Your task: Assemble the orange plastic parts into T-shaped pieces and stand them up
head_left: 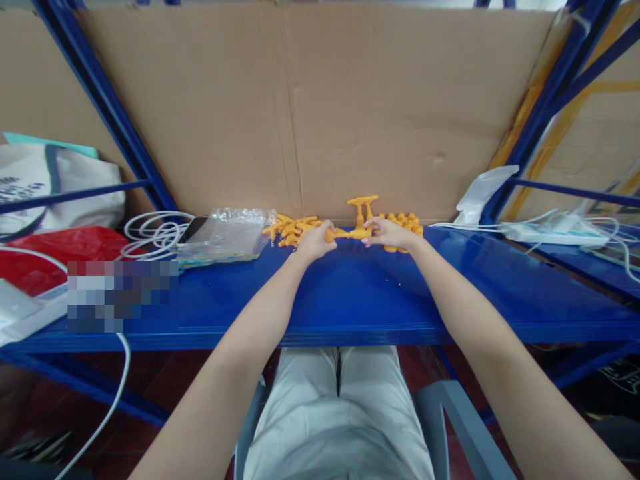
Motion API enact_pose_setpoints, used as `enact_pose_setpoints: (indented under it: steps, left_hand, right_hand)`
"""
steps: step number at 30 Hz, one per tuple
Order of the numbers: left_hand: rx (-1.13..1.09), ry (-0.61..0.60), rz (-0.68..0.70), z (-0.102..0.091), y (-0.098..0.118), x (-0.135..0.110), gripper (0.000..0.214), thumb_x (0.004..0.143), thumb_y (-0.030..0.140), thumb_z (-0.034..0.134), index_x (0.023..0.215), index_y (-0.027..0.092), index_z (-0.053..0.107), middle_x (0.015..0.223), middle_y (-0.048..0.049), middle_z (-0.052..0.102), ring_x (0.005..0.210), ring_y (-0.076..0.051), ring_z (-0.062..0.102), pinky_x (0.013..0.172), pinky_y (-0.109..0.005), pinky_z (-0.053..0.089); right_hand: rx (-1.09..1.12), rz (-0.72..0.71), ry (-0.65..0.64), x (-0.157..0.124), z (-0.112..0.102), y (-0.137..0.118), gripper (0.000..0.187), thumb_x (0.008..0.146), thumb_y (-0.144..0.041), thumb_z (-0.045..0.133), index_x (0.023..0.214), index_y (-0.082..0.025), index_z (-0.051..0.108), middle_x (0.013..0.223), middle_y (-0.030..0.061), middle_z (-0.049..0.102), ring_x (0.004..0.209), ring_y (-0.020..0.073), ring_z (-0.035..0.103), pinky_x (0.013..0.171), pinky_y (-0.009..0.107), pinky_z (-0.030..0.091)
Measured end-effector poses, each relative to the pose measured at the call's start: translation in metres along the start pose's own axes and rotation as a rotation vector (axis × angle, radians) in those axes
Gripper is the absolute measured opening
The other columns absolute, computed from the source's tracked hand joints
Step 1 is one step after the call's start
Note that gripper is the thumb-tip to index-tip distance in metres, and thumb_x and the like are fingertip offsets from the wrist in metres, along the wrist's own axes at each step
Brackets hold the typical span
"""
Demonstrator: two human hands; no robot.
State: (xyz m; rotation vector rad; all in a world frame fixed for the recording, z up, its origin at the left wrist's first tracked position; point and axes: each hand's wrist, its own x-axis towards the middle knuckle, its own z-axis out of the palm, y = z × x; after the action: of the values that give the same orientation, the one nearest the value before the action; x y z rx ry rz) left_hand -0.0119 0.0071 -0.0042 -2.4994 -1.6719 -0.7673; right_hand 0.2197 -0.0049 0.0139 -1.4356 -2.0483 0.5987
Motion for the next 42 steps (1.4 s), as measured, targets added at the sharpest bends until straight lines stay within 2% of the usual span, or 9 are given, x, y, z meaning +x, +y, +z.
enact_pose_setpoints:
  steps: [3,6,15,22,29,32,36,38,42]
  left_hand:
    - [0.007,0.011,-0.01,-0.001,-0.001,0.0,0.039,0.08,0.027,0.064,0.119,0.023,0.059,0.098,-0.0061,0.072,0.096,-0.026,0.067,0.087,-0.034,0.047]
    - [0.013,0.019,-0.004,-0.002,-0.001,-0.002,0.039,0.081,0.027,0.064,0.12,0.023,0.058,0.098,-0.0062,0.072,0.097,-0.026,0.067,0.088,-0.034,0.047]
    - [0.017,0.011,0.0,-0.003,0.001,-0.003,0.04,0.083,0.028,0.063,0.122,0.022,0.057,0.104,-0.0081,0.072,0.103,-0.028,0.066,0.089,-0.034,0.046]
    - [0.018,0.018,-0.004,0.0,-0.001,-0.002,0.039,0.083,0.028,0.063,0.121,0.022,0.057,0.102,-0.0079,0.072,0.101,-0.028,0.066,0.087,-0.034,0.046]
    - [0.031,0.047,0.002,0.0,-0.001,-0.002,0.038,0.083,0.026,0.063,0.121,0.022,0.058,0.099,-0.0067,0.072,0.099,-0.027,0.066,0.085,-0.032,0.045]
    - [0.012,0.059,-0.006,0.0,-0.001,-0.002,0.037,0.082,0.026,0.064,0.119,0.022,0.059,0.098,-0.0062,0.072,0.097,-0.026,0.067,0.084,-0.032,0.045]
    - [-0.004,0.07,-0.012,0.0,0.001,-0.002,0.037,0.082,0.027,0.065,0.118,0.022,0.06,0.098,-0.0063,0.072,0.096,-0.026,0.067,0.083,-0.032,0.045]
    - [0.003,0.07,-0.012,0.0,0.001,-0.002,0.037,0.082,0.027,0.065,0.119,0.022,0.06,0.098,-0.0063,0.072,0.096,-0.026,0.067,0.083,-0.032,0.046]
    - [0.012,0.065,0.002,-0.002,0.002,-0.003,0.037,0.082,0.027,0.064,0.119,0.021,0.06,0.097,-0.0068,0.072,0.096,-0.026,0.068,0.084,-0.032,0.046]
  right_hand:
    - [0.092,-0.001,-0.022,-0.003,-0.003,0.002,0.036,0.087,-0.014,0.062,0.123,-0.018,0.057,0.113,0.0093,0.074,0.092,0.0171,0.075,0.09,0.034,0.056]
    - [0.137,0.015,-0.059,-0.005,-0.003,0.002,0.024,0.097,-0.03,0.054,0.116,-0.019,0.061,0.113,0.0109,0.075,0.092,0.0197,0.076,0.086,0.033,0.057]
    - [0.145,0.162,-0.038,-0.001,0.007,-0.005,0.055,0.104,-0.055,0.023,0.118,-0.019,0.062,0.099,0.0188,0.077,0.089,0.0298,0.076,0.086,0.052,0.054]
    - [-0.002,0.152,-0.07,-0.012,-0.002,-0.01,0.049,0.099,-0.06,0.046,0.13,-0.023,0.055,0.112,0.0164,0.076,0.091,0.0241,0.075,0.089,0.049,0.053]
    - [0.352,0.268,-0.104,0.001,0.005,0.001,0.067,0.09,-0.079,0.035,0.096,-0.019,0.065,0.086,0.0214,0.074,0.081,0.0326,0.074,0.078,0.055,0.058]
    - [0.432,0.288,-0.086,0.001,0.005,0.002,0.056,0.091,-0.073,0.047,0.1,-0.02,0.065,0.091,0.0193,0.075,0.077,0.0297,0.074,0.076,0.052,0.059]
    - [0.519,0.197,-0.065,-0.006,0.001,-0.001,0.03,0.087,-0.04,0.074,0.108,-0.022,0.062,0.113,0.0141,0.074,0.077,0.0193,0.073,0.078,0.037,0.059]
    - [0.513,0.174,-0.044,-0.008,0.0,-0.003,0.026,0.086,-0.033,0.076,0.104,-0.021,0.062,0.111,0.0126,0.074,0.077,0.0162,0.072,0.077,0.033,0.058]
    - [0.484,0.206,-0.056,-0.009,0.001,-0.006,0.022,0.094,-0.039,0.066,0.094,-0.017,0.064,0.093,0.0115,0.077,0.07,0.0138,0.07,0.07,0.026,0.056]
